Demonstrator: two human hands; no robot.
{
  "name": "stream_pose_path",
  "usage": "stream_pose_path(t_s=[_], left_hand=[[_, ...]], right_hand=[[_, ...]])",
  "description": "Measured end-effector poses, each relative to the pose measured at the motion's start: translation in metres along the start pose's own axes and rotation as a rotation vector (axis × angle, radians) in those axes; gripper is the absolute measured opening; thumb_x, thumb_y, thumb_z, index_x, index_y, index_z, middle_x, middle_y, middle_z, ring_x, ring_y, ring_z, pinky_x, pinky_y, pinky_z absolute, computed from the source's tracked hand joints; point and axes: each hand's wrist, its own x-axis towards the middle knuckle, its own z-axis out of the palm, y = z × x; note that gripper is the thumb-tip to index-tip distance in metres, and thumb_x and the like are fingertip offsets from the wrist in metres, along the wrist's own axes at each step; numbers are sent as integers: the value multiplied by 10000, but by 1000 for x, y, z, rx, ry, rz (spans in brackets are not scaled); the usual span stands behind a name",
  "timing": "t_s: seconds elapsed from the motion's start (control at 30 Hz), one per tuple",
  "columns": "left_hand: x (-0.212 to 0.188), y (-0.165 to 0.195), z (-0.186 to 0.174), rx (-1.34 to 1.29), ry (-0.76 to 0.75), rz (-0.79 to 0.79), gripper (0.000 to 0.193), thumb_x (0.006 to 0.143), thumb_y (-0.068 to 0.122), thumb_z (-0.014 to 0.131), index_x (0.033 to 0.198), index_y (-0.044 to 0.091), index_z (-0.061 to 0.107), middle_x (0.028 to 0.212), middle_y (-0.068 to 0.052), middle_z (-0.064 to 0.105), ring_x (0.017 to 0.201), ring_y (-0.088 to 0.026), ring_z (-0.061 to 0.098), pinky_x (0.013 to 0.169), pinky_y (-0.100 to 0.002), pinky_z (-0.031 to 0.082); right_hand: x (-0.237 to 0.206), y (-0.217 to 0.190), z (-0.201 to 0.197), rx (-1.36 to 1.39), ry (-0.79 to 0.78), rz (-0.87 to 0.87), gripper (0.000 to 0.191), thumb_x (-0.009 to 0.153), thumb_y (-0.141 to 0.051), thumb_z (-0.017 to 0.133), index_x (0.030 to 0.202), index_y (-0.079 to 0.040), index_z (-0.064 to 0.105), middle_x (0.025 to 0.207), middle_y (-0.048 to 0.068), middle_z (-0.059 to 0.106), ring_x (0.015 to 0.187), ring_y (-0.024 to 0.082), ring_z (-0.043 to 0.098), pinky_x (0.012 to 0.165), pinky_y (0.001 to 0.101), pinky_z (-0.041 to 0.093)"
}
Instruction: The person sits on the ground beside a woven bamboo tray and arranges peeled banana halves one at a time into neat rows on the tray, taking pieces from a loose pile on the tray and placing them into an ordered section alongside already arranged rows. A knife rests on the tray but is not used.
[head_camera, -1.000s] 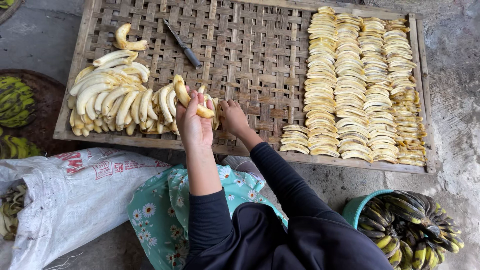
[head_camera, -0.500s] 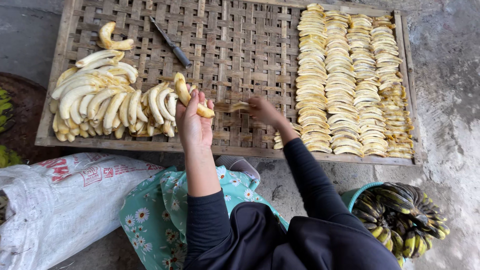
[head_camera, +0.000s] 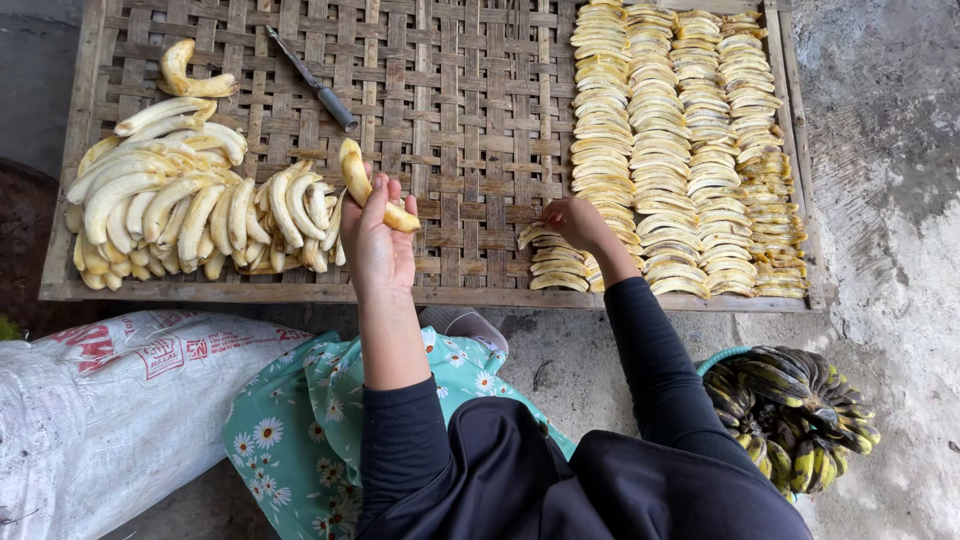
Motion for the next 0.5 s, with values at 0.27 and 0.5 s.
stream_pose_path(t_s=[0.27,0.5], left_hand=[[4,0,-6,-10,20,-14,365,973,92,694,1316,149,584,1099,21,630,1009,-93,618,890,-344,544],[5,-5,-5,0,5,-9,347,978,99,689,1304,148,579,1081,22,624,995,-89,613,884,-340,538]], right_hand=[[-23,-1,2,21,120,39,194,894,-142,755,1082,-92,752,968,95,770,881,225,744,782,358,591],[-11,-9,10,58,92,-9,125,906,-131,753,1022,-89,769,971,97,715,871,236,721,795,363,583]])
